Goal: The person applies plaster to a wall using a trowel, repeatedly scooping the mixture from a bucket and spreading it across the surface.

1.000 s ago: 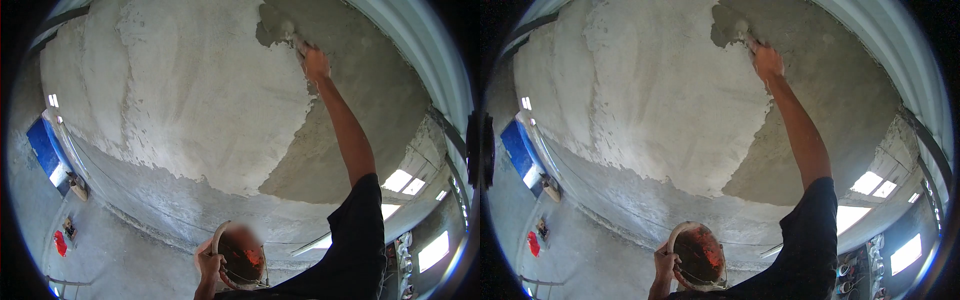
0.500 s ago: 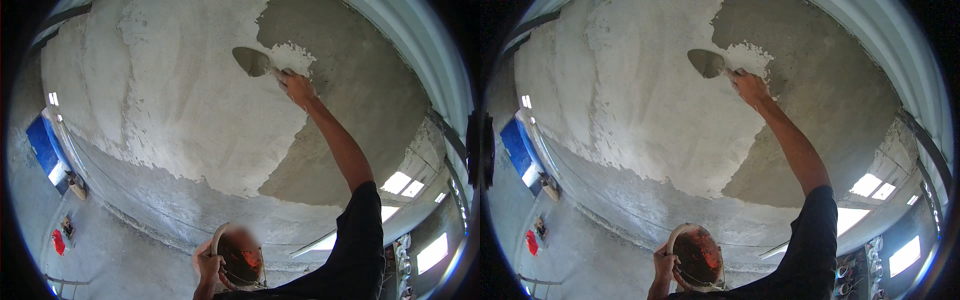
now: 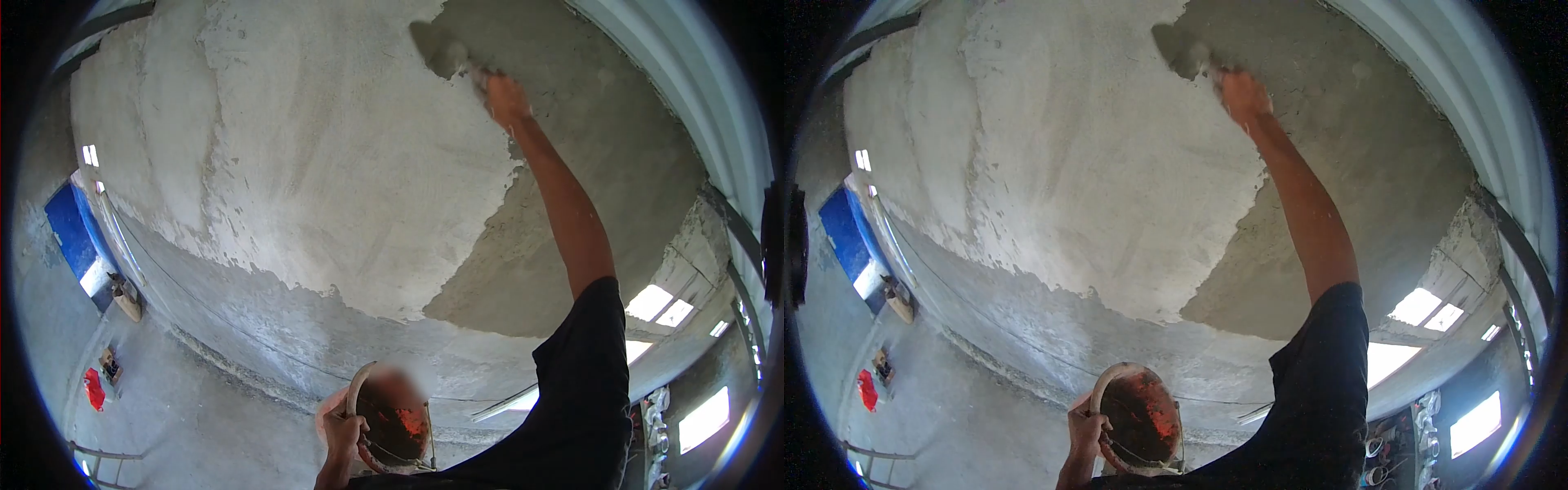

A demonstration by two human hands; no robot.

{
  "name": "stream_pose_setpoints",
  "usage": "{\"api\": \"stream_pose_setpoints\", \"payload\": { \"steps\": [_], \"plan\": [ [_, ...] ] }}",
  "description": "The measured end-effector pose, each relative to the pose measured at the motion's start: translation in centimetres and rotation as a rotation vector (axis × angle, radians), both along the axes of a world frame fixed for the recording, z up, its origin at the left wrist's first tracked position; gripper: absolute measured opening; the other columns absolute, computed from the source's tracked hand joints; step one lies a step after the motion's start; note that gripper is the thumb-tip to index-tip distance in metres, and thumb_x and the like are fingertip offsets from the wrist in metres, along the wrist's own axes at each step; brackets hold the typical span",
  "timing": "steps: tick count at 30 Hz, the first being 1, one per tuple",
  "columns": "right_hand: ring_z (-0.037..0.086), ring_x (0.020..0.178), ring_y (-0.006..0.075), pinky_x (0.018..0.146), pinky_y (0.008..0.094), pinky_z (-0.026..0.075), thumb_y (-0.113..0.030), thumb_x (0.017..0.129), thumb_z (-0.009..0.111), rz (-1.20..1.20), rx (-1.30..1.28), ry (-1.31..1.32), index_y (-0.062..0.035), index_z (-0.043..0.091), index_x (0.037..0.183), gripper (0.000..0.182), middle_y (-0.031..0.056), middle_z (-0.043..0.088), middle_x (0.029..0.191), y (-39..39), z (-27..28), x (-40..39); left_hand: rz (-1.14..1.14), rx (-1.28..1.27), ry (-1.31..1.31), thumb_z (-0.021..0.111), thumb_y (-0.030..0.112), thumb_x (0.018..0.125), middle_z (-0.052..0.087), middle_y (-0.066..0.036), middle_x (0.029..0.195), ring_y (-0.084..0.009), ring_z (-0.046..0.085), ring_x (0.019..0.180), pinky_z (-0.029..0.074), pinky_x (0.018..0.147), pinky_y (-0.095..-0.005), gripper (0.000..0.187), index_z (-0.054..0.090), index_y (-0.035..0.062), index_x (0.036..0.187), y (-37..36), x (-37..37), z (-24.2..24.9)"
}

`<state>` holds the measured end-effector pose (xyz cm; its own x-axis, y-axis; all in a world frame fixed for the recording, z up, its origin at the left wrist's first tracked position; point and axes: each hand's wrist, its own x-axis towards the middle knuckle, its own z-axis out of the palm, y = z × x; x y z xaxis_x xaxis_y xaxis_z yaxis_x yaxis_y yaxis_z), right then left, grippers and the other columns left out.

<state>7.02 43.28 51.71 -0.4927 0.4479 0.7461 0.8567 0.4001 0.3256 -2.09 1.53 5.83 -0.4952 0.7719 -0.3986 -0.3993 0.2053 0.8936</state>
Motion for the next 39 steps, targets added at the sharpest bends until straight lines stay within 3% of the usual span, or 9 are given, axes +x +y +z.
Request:
{"api": "stream_pose_setpoints", "payload": {
  "steps": [5,14,17,20,22,26,29,34,39],
  "plan": [
    [0.061,0.097,0.0348,0.084,0.0439,0.051,-0.024,0.091,0.053,0.139,0.088,-0.115,-0.0295,0.046,0.133,0.043,0.015,0.057,0.119,-0.8,-3.6,1.6,0.027,0.077,0.005,0.048,-0.012,0.06,0.062,-0.008,0.067,-0.0125,0.054,0.046,0.043,0.04,-0.0254,0.049,0.065,-0.0048,0.106,0.1,0.2,-1.3],
    [0.063,0.097,0.0298,0.08,0.0397,0.055,-0.017,0.093,0.049,-0.169,0.003,-0.049,-0.0286,0.031,0.142,0.054,0.0136,0.056,0.121,-0.4,-6.8,4.6,-0.009,0.042,0.048,0.048,-0.012,0.062,0.062,-0.007,0.067,-0.0115,0.053,0.046,0.043,0.04,-0.0246,0.048,0.065,-0.0049,0.106,0.2,0.5,-0.4],
    [0.063,0.097,0.0294,0.08,0.0397,0.056,-0.02,0.093,0.049,0.021,0.121,-0.13,-0.031,0.03,0.142,0.053,0.0127,0.055,0.123,0.6,-11.4,5.9,-0.027,0.033,0.013,0.049,-0.012,0.061,0.062,-0.007,0.067,-0.0113,0.053,0.047,0.043,0.041,-0.0244,0.048,0.065,-0.0046,0.106,0.0,0.5,0.2],
    [0.063,0.097,0.0314,0.08,0.0402,0.056,-0.023,0.093,0.05,-0.038,-0.1,-0.285,-0.0309,0.029,0.142,0.054,0.0132,0.055,0.123,-1.7,-12.5,5.7,-0.031,0.012,-0.007,0.049,-0.013,0.061,0.063,-0.007,0.069,-0.0114,0.054,0.047,0.043,0.041,-0.0243,0.048,0.065,-0.0042,0.105,-0.1,0.4,0.4],
    [0.063,0.091,0.0344,0.078,0.0429,0.054,-0.025,0.09,0.056,0.231,0.07,-0.098,-0.028,0.039,0.138,0.051,0.0184,0.059,0.115,-0.5,-12.6,6.1,-0.018,0.045,-0.02,0.049,-0.012,0.061,0.063,-0.008,0.069,-0.0115,0.054,0.046,0.042,0.041,-0.0244,0.048,0.065,-0.004,0.105,-0.1,0.5,0.7],
    [0.063,0.092,0.035,0.08,0.043,0.053,-0.025,0.09,0.056,0.016,-0.105,0.18,-0.0184,0.043,0.135,0.047,0.0188,0.059,0.116,-3.0,-6.6,4.1,-0.034,0.003,-0.002,0.049,-0.011,0.061,0.063,-0.008,0.069,-0.0116,0.054,0.046,0.042,0.041,-0.0247,0.047,0.065,-0.004,0.105,-0.2,0.6,0.0],
    [0.061,0.095,0.0372,0.08,0.0438,0.052,-0.016,0.088,0.058,0.002,0.098,0.244,-0.0146,0.044,0.134,0.048,0.021,0.058,0.115,-2.8,-5.6,4.1,-0.014,0.03,-0.005,0.048,-0.012,0.062,0.063,-0.008,0.068,-0.0118,0.054,0.046,0.042,0.04,-0.0247,0.048,0.065,-0.0034,0.106,-0.4,0.6,0.2],
    [0.059,0.095,0.0376,0.081,0.0432,0.052,-0.015,0.087,0.058,0.067,0.122,0.208,-0.0221,0.042,0.136,0.052,0.0165,0.058,0.114,1.4,-13.5,5.7,0.01,0.023,-0.001,0.048,-0.012,0.062,0.062,-0.008,0.066,-0.0118,0.053,0.044,0.042,0.039,-0.0244,0.05,0.065,-0.0026,0.108,-0.7,0.4,0.4],
    [0.059,0.096,0.0339,0.079,0.0421,0.051,-0.012,0.087,0.058,0.218,-0.165,0.085,-0.0205,0.043,0.134,0.05,0.0136,0.056,0.12,-2.1,-19.1,8.4,-0.003,0.027,0.005,0.048,-0.013,0.061,0.064,-0.008,0.073,-0.012,0.056,0.051,0.044,0.042,-0.0245,0.052,0.064,-0.0034,0.11,-0.8,0.0,-0.3]
  ]
}}
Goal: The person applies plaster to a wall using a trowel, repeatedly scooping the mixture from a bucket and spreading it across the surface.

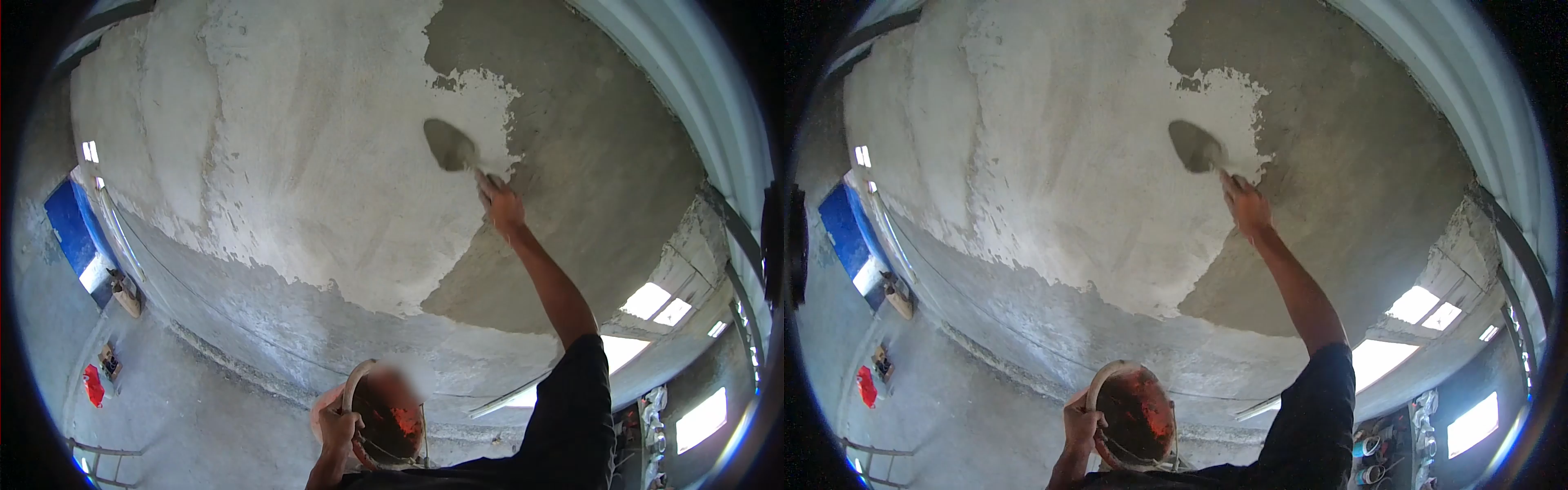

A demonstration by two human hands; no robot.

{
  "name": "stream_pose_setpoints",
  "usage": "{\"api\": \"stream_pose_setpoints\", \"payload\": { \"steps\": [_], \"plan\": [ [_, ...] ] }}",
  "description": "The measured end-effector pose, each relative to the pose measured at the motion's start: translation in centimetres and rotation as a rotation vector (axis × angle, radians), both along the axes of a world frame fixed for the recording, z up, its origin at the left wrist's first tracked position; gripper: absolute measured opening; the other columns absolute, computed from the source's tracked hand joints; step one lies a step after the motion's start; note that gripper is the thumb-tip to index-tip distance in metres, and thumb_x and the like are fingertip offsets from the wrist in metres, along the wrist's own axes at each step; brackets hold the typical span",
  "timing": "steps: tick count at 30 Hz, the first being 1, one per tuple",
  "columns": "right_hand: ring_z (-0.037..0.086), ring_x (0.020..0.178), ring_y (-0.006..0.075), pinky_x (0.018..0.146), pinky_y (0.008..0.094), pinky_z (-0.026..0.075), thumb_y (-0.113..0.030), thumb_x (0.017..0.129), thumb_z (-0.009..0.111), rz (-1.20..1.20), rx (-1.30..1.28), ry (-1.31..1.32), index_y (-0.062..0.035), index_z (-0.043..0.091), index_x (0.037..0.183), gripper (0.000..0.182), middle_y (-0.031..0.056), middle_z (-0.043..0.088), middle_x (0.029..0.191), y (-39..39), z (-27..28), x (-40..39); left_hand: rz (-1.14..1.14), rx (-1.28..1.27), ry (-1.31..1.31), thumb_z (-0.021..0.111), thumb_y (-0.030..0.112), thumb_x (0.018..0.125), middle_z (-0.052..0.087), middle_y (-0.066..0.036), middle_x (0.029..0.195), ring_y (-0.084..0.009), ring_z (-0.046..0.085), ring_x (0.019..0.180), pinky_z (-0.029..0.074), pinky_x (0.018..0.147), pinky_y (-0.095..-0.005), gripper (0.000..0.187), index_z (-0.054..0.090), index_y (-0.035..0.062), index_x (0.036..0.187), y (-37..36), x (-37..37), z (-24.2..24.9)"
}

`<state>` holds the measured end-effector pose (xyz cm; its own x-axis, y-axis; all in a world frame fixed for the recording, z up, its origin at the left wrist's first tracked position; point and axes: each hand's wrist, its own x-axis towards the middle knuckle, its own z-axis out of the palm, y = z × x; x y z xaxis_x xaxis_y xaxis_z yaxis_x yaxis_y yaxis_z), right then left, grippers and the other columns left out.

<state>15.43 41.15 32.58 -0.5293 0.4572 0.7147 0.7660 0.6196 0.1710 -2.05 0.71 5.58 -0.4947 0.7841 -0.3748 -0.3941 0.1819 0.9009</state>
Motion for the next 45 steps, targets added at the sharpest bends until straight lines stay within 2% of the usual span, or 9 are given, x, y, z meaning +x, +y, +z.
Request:
{"api": "stream_pose_setpoints", "payload": {
  "steps": [9,11,12,15,19,21,24,28,45],
  "plan": [
    [0.06,0.099,0.0176,0.081,0.0294,0.049,0.0,0.085,0.058,0.206,-0.155,0.361,-0.0054,0.05,0.128,0.043,0.0168,0.059,0.116,-6.7,-10.5,6.0,-0.03,-0.053,0.039,0.05,-0.015,0.057,0.065,-0.006,0.081,-0.0123,0.056,0.057,0.045,0.044,-0.0242,0.056,0.063,-0.0035,0.111,0.0,-0.8,-0.1],
    [0.058,0.096,0.017,0.082,0.0269,0.047,-0.005,0.087,0.059,0.177,-1.047,1.118,-0.0002,0.054,0.118,0.032,0.0147,0.061,0.11,-12.5,-14.5,7.1,-0.028,-0.032,0.037,0.05,-0.015,0.056,0.065,-0.005,0.079,-0.012,0.056,0.055,0.044,0.044,-0.0241,0.057,0.063,-0.0023,0.111,0.1,-1.1,-0.3],
    [0.059,0.077,0.0132,0.067,0.0269,0.049,-0.01,0.086,0.063,0.328,-0.368,0.459,0.0009,0.057,0.108,0.025,0.0092,0.063,0.094,-15.0,-17.7,9.0,-0.025,-0.042,0.042,0.05,-0.015,0.056,0.065,-0.005,0.079,-0.012,0.056,0.055,0.044,0.044,-0.0241,0.057,0.063,-0.0023,0.111,0.1,-1.1,-0.1],
    [0.054,0.055,0.0086,0.044,0.0265,0.044,-0.017,0.076,0.076,-0.005,-1.251,0.683,-0.0008,0.06,0.098,0.032,0.0032,0.059,0.068,-25.7,-20.7,11.1,-0.065,-0.06,0.076,0.05,-0.013,0.057,0.064,-0.005,0.077,-0.0113,0.055,0.055,0.045,0.045,-0.0237,0.055,0.064,-0.0008,0.109,0.2,-1.7,1.2],
    [0.057,0.059,0.0082,0.047,0.0254,0.046,-0.016,0.076,0.076,-0.092,-1.555,0.812,-0.0035,0.061,0.108,0.038,0.0048,0.063,0.077,-35.4,-24.6,13.8,-0.169,0.122,0.631,0.054,0.001,0.076,0.063,-0.003,0.077,-0.0093,0.057,0.061,0.046,0.049,-0.0248,0.034,0.064,0.0007,0.108,1.5,-2.3,1.0],
    [0.057,0.057,0.0087,0.046,0.0258,0.046,-0.016,0.076,0.075,-0.085,-1.639,0.833,-0.0051,0.062,0.109,0.037,0.0054,0.064,0.077,-38.2,-26.9,14.7,-0.212,0.051,0.506,0.05,-0.01,0.058,0.064,-0.006,0.1,-0.0187,0.058,0.097,0.05,0.064,-0.0254,0.055,0.064,0.0019,0.11,2.2,-2.3,1.1],
    [0.054,0.065,0.0155,0.056,0.0306,0.044,-0.012,0.077,0.071,0.158,-1.182,0.625,-0.0055,0.065,0.1,0.024,0.0048,0.061,0.079,-40.5,-30.0,14.6,-0.269,-0.069,0.454,0.048,-0.009,0.061,0.064,-0.006,0.091,-0.0142,0.059,0.076,0.048,0.054,-0.0258,0.052,0.065,0.0012,0.108,2.4,-1.6,4.2],
    [0.059,0.091,0.0333,0.08,0.0381,0.047,-0.011,0.079,0.066,-0.021,-1.385,0.577,-0.003,0.064,0.107,0.029,0.0182,0.062,0.097,-41.4,-28.2,13.5,-0.279,-0.121,0.374,0.047,-0.008,0.061,0.06,-0.005,0.069,-0.0094,0.052,0.05,0.043,0.046,-0.0234,0.046,0.065,-0.0049,0.103,2.2,-1.7,6.1],
    [0.061,0.086,0.035,0.074,0.0421,0.049,-0.012,0.079,0.064,-0.105,-1.363,0.091,-0.0048,0.061,0.104,0.026,0.015,0.063,0.094,-35.6,-24.5,14.2,-0.408,-0.04,0.435,0.049,-0.007,0.057,0.057,-0.002,0.06,-0.006,0.046,0.046,0.038,0.047,-0.0197,0.06,0.062,-0.002,0.116,3.6,2.7,10.4]
  ]
}}
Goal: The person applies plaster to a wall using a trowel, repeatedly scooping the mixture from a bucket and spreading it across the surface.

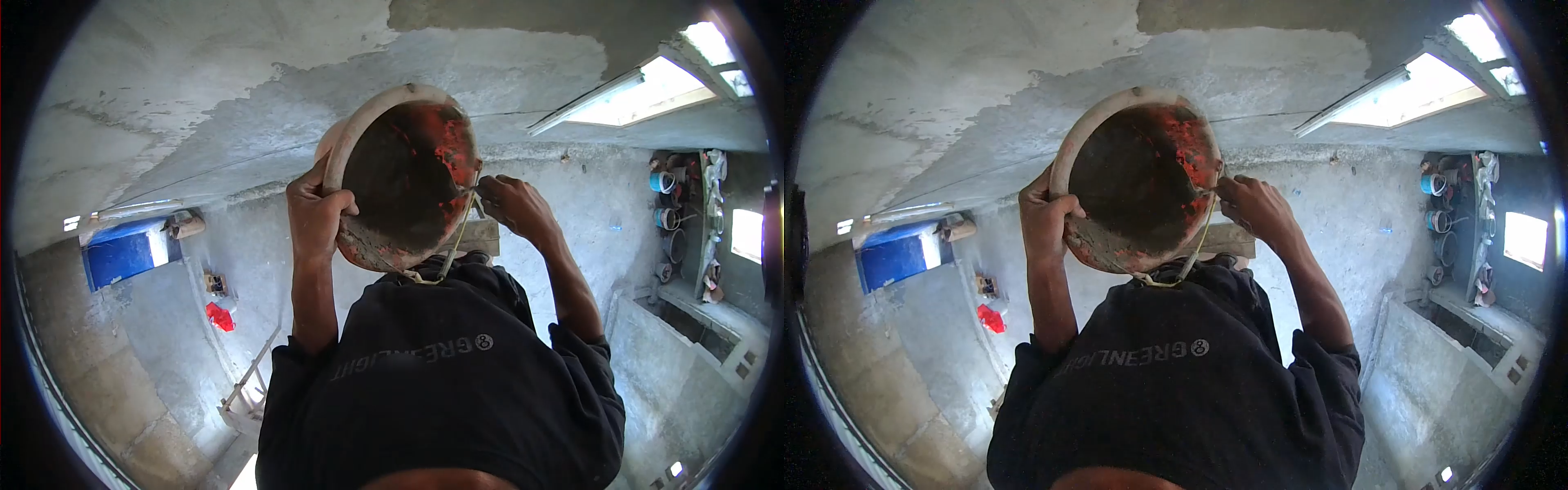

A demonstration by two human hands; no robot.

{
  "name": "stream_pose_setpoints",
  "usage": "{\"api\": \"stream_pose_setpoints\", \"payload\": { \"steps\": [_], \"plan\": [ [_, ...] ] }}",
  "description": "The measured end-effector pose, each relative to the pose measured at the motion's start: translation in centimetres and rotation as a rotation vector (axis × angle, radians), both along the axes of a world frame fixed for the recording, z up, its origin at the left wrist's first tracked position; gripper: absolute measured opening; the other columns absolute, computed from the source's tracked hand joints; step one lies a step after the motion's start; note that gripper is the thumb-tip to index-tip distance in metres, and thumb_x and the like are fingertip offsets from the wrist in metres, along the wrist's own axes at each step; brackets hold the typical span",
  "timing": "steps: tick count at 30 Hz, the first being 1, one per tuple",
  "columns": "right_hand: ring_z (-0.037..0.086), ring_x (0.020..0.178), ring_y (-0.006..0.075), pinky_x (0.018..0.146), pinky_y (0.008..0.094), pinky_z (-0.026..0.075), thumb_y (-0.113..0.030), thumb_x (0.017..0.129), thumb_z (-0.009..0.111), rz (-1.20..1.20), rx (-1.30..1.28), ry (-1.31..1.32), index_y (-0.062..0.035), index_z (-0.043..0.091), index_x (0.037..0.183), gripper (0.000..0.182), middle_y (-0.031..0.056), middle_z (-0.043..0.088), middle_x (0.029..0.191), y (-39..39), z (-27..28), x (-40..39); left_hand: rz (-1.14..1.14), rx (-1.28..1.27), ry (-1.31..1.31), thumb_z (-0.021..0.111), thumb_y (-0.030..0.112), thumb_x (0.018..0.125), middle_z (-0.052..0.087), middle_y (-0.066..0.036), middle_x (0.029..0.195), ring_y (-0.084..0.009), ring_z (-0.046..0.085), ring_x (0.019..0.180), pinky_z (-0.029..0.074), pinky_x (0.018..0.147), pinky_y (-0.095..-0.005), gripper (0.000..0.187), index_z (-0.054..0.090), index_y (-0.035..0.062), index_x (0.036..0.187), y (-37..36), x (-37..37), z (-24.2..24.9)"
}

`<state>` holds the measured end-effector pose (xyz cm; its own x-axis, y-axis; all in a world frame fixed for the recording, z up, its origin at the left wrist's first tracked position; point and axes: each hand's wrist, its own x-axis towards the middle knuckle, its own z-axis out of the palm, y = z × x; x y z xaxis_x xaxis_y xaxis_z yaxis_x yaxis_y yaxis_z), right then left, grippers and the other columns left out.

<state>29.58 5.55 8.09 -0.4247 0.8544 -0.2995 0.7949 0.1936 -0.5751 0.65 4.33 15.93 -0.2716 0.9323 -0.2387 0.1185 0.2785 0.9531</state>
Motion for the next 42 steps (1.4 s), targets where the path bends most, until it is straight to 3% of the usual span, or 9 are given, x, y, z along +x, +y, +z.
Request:
{"api": "stream_pose_setpoints", "payload": {
  "steps": [9,21,24,27,30,33,35,38,42],
  "plan": [
    [0.063,0.082,0.0307,0.07,0.0412,0.051,-0.012,0.075,0.066,0.252,0.003,-0.1,-0.0087,0.065,0.1,0.025,0.012,0.064,0.086,1.6,-1.3,-1.3,-0.188,0.023,0.012,0.05,-0.009,0.056,0.066,-0.006,0.084,-0.0051,0.049,0.055,0.043,0.049,-0.0203,0.062,0.062,-0.002,0.116,0.2,1.8,3.5],
    [0.064,0.078,0.0298,0.068,0.0393,0.052,-0.024,0.078,0.066,0.31,0.285,-0.032,-0.0163,0.067,0.104,0.027,0.0094,0.064,0.084,3.5,-1.6,-3.7,-0.281,-0.004,-0.01,0.05,-0.007,0.053,0.066,-0.008,0.078,-0.0057,0.051,0.053,0.043,0.049,-0.0192,0.063,0.061,-0.0053,0.115,0.9,2.1,3.9],
    [0.065,0.077,0.0303,0.066,0.0424,0.051,-0.019,0.075,0.067,0.347,0.056,0.008,-0.0006,0.065,0.083,0.021,0.0169,0.064,0.075,3.4,-2.3,-4.1,-0.284,0.013,0.025,0.049,-0.007,0.053,0.066,-0.008,0.077,-0.005,0.05,0.051,0.041,0.048,-0.0177,0.063,0.06,-0.006,0.115,0.8,1.8,3.6],
    [0.065,0.089,0.0303,0.073,0.0425,0.051,-0.02,0.074,0.069,0.333,0.004,0.063,-0.0007,0.065,0.096,0.029,0.0197,0.065,0.089,2.6,-6.7,-4.9,-0.201,0.019,0.022,0.049,-0.004,0.053,0.061,-0.006,0.061,-0.0063,0.048,0.04,0.036,0.038,-0.0189,0.062,0.062,-0.0058,0.113,0.8,2.1,3.6],
    [0.062,0.094,0.0332,0.079,0.0421,0.05,-0.02,0.074,0.07,0.336,0.142,0.559,-0.0015,0.064,0.106,0.038,0.0227,0.064,0.099,1.3,-4.6,-4.8,-0.164,-0.009,-0.067,0.048,-0.008,0.055,0.063,-0.005,0.071,-0.0055,0.05,0.048,0.042,0.047,-0.0192,0.063,0.061,-0.0047,0.116,0.5,1.7,3.4],
    [0.063,0.095,0.0315,0.084,0.0398,0.05,-0.019,0.072,0.071,0.245,-0.19,0.575,-0.0021,0.062,0.113,0.045,0.021,0.065,0.104,-0.1,-3.5,-4.8,-0.123,0.011,-0.119,0.047,-0.009,0.056,0.064,-0.006,0.071,-0.0064,0.051,0.047,0.042,0.046,-0.0201,0.061,0.061,-0.0052,0.115,0.3,0.6,2.2],
    [0.064,0.097,0.0265,0.087,0.0366,0.049,-0.023,0.072,0.072,0.16,-0.231,0.728,-0.0014,0.062,0.114,0.048,0.0163,0.066,0.105,-0.7,-6.6,-3.8,-0.022,0.026,-0.142,0.048,-0.009,0.055,0.062,-0.005,0.067,-0.0064,0.05,0.046,0.041,0.044,-0.0197,0.059,0.062,-0.0047,0.112,0.2,-0.3,1.2],
    [0.059,0.075,0.0085,0.069,0.0276,0.05,-0.017,0.074,0.068,-0.005,-0.2,0.653,0.0044,0.063,0.109,0.042,0.0076,0.068,0.083,-0.4,-3.9,-2.8,0.071,0.055,-0.2,0.05,-0.008,0.056,0.057,-0.002,0.061,-0.0068,0.048,0.045,0.037,0.041,-0.0197,0.056,0.064,-0.0033,0.11,0.0,-3.0,-0.8],
    [0.054,0.066,0.0067,0.06,0.0288,0.049,-0.039,0.07,0.076,-0.087,-0.398,0.63,0.0031,0.062,0.113,0.061,0.0046,0.068,0.079,2.6,-3.2,-1.0,0.375,-0.068,-0.317,0.051,-0.005,0.061,0.055,-0.002,0.062,-0.0098,0.05,0.047,0.039,0.042,-0.0222,0.051,0.061,-0.0026,0.111,-0.3,-3.8,-2.6]
  ]
}}
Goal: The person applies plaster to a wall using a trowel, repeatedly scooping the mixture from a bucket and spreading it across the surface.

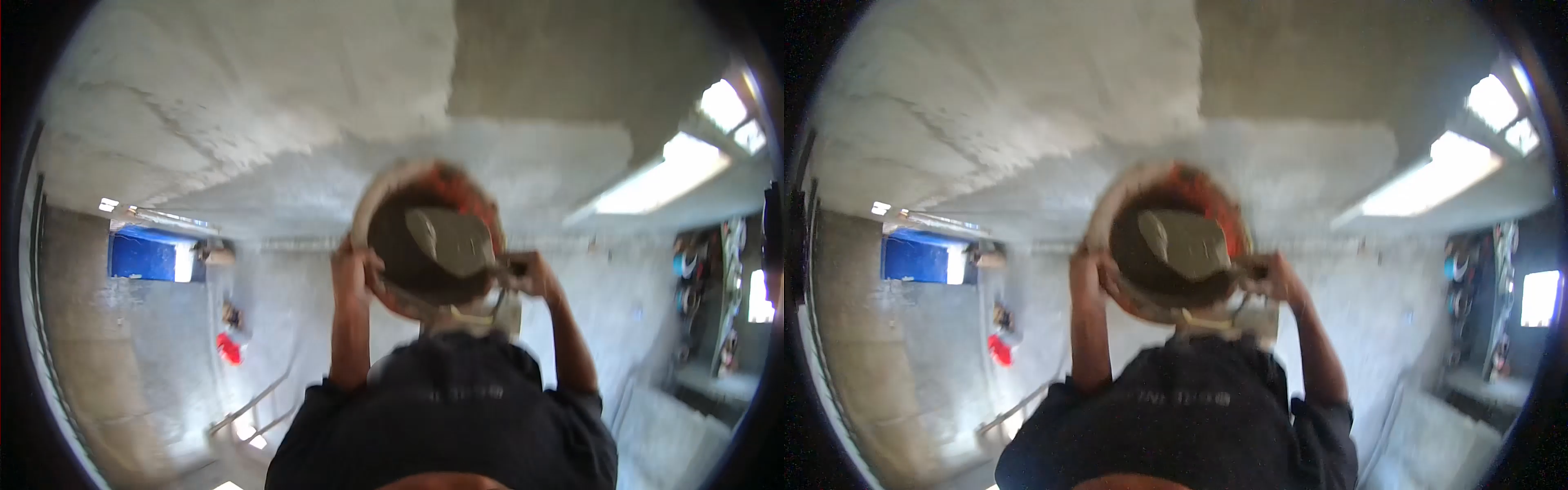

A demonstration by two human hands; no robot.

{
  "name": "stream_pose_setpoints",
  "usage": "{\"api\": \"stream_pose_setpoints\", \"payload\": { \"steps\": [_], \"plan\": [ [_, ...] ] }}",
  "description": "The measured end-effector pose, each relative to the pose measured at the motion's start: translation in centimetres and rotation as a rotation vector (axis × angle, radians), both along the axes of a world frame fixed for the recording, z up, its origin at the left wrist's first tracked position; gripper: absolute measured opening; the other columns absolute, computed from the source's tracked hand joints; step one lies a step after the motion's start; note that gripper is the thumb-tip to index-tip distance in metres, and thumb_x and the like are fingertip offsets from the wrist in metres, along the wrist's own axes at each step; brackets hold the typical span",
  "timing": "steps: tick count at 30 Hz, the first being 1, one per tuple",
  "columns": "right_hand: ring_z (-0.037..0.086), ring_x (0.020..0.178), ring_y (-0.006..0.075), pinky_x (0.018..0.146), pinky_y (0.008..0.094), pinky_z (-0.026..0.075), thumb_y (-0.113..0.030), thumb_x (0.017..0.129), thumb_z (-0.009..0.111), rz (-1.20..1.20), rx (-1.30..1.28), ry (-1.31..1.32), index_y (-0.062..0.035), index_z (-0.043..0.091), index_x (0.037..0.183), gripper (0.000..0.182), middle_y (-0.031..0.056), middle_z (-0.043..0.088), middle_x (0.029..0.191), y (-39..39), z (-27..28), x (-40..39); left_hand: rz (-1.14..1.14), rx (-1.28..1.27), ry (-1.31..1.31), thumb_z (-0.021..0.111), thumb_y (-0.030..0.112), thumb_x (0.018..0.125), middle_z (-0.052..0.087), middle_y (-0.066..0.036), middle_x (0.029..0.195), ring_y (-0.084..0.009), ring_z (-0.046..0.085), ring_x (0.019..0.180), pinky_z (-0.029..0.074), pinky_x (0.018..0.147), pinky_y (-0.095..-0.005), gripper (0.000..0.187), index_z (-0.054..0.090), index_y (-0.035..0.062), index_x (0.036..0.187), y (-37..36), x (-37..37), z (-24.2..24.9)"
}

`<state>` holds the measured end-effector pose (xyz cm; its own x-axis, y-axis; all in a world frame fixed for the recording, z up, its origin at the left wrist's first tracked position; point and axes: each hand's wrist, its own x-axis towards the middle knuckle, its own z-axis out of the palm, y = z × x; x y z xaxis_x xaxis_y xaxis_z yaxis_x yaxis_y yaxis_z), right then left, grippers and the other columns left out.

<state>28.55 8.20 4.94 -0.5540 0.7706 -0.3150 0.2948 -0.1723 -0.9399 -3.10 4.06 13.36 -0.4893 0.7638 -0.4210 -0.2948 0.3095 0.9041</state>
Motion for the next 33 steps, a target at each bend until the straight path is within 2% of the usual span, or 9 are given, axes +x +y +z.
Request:
{"api": "stream_pose_setpoints", "payload": {
  "steps": [3,6,10,14,16,19,24,28,33],
  "plan": [
    [0.063,0.081,0.0117,0.073,0.0291,0.052,-0.023,0.074,0.07,-0.074,0.195,0.105,0.0058,0.059,0.113,0.05,0.0091,0.068,0.092,3.8,1.5,-0.2,0.068,0.11,-0.041,0.047,-0.005,0.068,0.054,-0.004,0.063,-0.0132,0.054,0.052,0.043,0.046,-0.0241,0.043,0.061,-0.0046,0.109,-0.2,0.3,-3.5],
    [0.059,0.066,0.0097,0.057,0.0243,0.049,-0.008,0.079,0.061,-0.097,0.222,0.113,0.0038,0.055,0.119,0.043,0.0078,0.066,0.091,8.5,8.2,-1.9,0.075,0.161,0.021,0.047,-0.008,0.065,0.056,-0.005,0.063,-0.0121,0.051,0.047,0.039,0.043,-0.0233,0.037,0.064,-0.004,0.097,-0.3,1.5,-5.4],
    [0.057,0.063,0.0102,0.05,0.0255,0.047,-0.005,0.083,0.06,-0.293,0.608,0.081,0.0022,0.055,0.12,0.038,0.005,0.063,0.084,15.6,15.9,-5.6,0.091,0.198,0.027,0.047,-0.009,0.064,0.058,-0.006,0.063,-0.0117,0.053,0.048,0.04,0.043,-0.0238,0.04,0.065,-0.005,0.1,-1.2,1.8,-7.0],
    [0.061,0.07,0.0181,0.061,0.0299,0.05,-0.015,0.085,0.063,-0.545,0.583,0.563,0.0029,0.055,0.121,0.041,0.0072,0.062,0.091,25.8,22.2,-8.1,0.117,0.162,0.034,0.047,-0.01,0.063,0.058,-0.006,0.063,-0.0119,0.053,0.048,0.043,0.044,-0.0249,0.042,0.065,-0.0058,0.101,-2.4,0.6,-7.5],
    [0.061,0.077,0.0202,0.07,0.0322,0.051,-0.018,0.083,0.065,-0.611,1.462,0.022,0.0038,0.054,0.123,0.046,0.0087,0.063,0.093,28.6,25.8,-9.2,0.143,0.108,0.013,0.048,-0.01,0.062,0.058,-0.006,0.063,-0.012,0.052,0.048,0.043,0.045,-0.0248,0.042,0.065,-0.0057,0.1,-3.0,0.1,-8.2],
    [0.061,0.083,0.0236,0.072,0.033,0.05,-0.019,0.082,0.067,-0.642,1.433,0.158,0.0016,0.055,0.123,0.048,0.0142,0.063,0.098,31.2,30.1,-10.6,0.18,0.104,-0.017,0.047,-0.011,0.061,0.06,-0.007,0.064,-0.0125,0.053,0.047,0.043,0.043,-0.0244,0.04,0.066,-0.0054,0.096,-3.1,0.0,-9.1],
    [0.061,0.084,0.0333,0.071,0.04,0.052,-0.02,0.083,0.065,-0.906,1.884,-0.101,-0.0179,0.05,0.132,0.051,0.0198,0.06,0.098,34.5,31.0,-12.9,0.181,0.11,-0.072,0.048,-0.011,0.059,0.061,-0.008,0.063,-0.0124,0.053,0.044,0.042,0.04,-0.0238,0.039,0.067,-0.0058,0.092,-2.9,0.0,-9.9],
    [0.057,0.101,0.0303,0.08,0.0368,0.049,-0.007,0.085,0.059,-0.949,1.779,-0.375,-0.0124,0.052,0.13,0.046,0.0207,0.055,0.115,34.3,30.1,-14.3,0.188,0.12,-0.079,0.048,-0.012,0.059,0.061,-0.007,0.064,-0.0121,0.052,0.044,0.041,0.039,-0.0237,0.04,0.067,-0.0056,0.094,-2.3,0.6,-9.1],
    [0.05,0.113,0.036,0.091,0.0411,0.047,-0.007,0.085,0.058,-0.779,1.755,-0.594,-0.0202,0.034,0.141,0.062,0.0212,0.047,0.128,36.1,26.2,-14.8,0.118,0.082,-0.071,0.046,-0.012,0.058,0.059,-0.006,0.067,-0.0125,0.051,0.049,0.043,0.043,-0.0248,0.041,0.065,-0.0059,0.094,-2.3,0.7,-8.4]
  ]
}}
